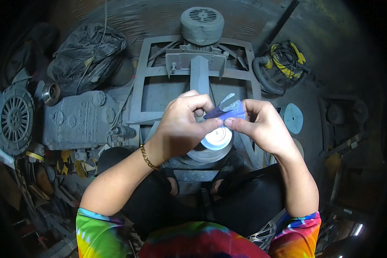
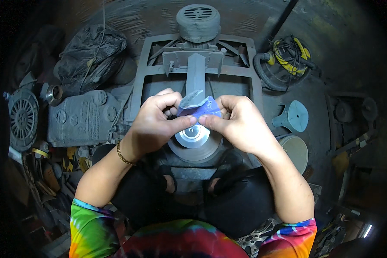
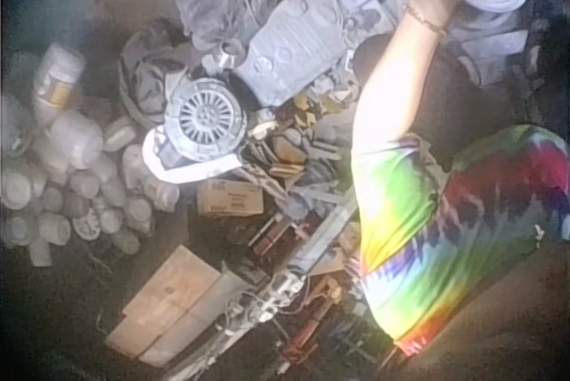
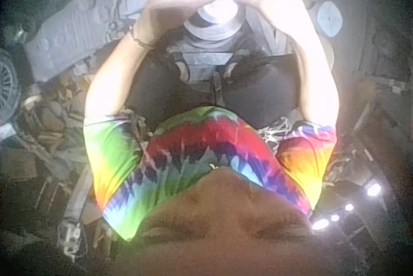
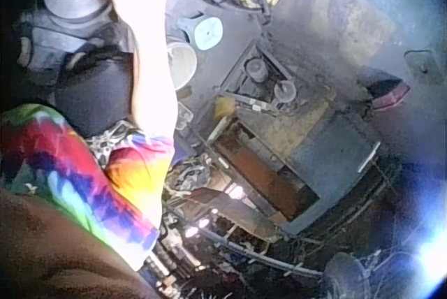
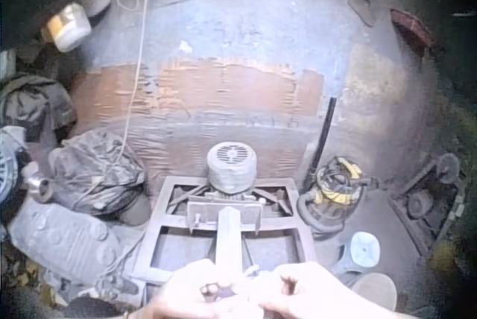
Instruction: The person holds a piece of blue sandpaper against a rotating metal component mounted on a lathe. They apply the paper to different sections of the spinning part to sand or polish it.
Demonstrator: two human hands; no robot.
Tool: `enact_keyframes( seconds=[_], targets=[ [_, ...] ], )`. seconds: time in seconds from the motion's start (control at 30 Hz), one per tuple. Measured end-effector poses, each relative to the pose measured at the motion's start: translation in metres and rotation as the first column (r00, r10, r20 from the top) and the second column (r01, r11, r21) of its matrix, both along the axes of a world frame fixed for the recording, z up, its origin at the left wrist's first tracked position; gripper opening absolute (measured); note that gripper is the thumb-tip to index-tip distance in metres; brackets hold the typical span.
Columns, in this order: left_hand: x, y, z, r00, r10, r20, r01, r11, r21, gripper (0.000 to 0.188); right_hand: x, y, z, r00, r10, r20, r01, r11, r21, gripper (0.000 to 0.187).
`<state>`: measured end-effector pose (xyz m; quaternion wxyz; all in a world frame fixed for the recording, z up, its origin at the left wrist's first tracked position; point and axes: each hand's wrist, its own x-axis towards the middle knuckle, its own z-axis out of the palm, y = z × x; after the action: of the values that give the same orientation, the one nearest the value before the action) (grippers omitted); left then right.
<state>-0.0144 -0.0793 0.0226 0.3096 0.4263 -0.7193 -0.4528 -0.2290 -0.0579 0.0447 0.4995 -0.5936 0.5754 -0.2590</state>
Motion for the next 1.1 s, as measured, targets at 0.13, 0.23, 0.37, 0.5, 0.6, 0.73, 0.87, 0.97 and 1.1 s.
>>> enact_keyframes(
  seconds=[0.13, 0.23, 0.37, 0.5, 0.6, 0.73, 0.87, 0.97, 1.1],
  targets=[
    [0.001, -0.003, -0.006, 1.0, -0.007, -0.021, 0.009, 0.992, 0.128, 0.018, -0.001, -0.001, -0.002, 1.0, 0.005, -0.005, -0.005, 1.0, 0.009, 0.025],
    [0.001, -0.006, -0.003, 1.0, -0.021, -0.012, 0.023, 0.986, 0.168, 0.018, 0.0, 0.0, -0.001, 1.0, 0.002, 0.014, -0.002, 1.0, 0.016, 0.025],
    [-0.001, -0.011, -0.004, 1.0, -0.005, 0.001, 0.004, 0.954, 0.298, 0.019, 0.0, 0.0, -0.003, 0.999, -0.001, 0.032, 0.001, 1.0, 0.013, 0.026],
    [0.0, -0.014, -0.002, 0.999, -0.035, 0.016, 0.028, 0.956, 0.292, 0.019, 0.0, 0.001, -0.004, 0.998, -0.01, 0.065, 0.008, 1.0, 0.028, 0.027],
    [-0.001, -0.012, 0.002, 0.999, -0.047, 0.026, 0.039, 0.964, 0.263, 0.019, -0.002, 0.002, -0.003, 0.999, -0.012, 0.038, 0.011, 1.0, 0.025, 0.027],
    [-0.002, -0.011, 0.001, 0.997, -0.05, 0.066, 0.035, 0.979, 0.203, 0.017, -0.001, 0.002, -0.002, 1.0, -0.003, 0.005, 0.003, 1.0, 0.003, 0.027],
    [-0.004, -0.011, 0.001, 0.995, -0.062, 0.073, 0.049, 0.986, 0.16, 0.016, -0.003, 0.004, -0.003, 1.0, -0.016, 0.013, 0.017, 1.0, -0.005, 0.027],
    [-0.002, -0.011, 0.002, 0.995, -0.053, 0.084, 0.037, 0.982, 0.185, 0.015, -0.002, 0.004, -0.004, 1.0, -0.016, 0.019, 0.016, 1.0, -0.002, 0.028],
    [-0.005, -0.011, 0.001, 0.994, -0.071, 0.085, 0.057, 0.986, 0.158, 0.015, -0.005, 0.005, -0.008, 1.0, -0.025, 0.018, 0.025, 1.0, -0.008, 0.028]
  ],
)
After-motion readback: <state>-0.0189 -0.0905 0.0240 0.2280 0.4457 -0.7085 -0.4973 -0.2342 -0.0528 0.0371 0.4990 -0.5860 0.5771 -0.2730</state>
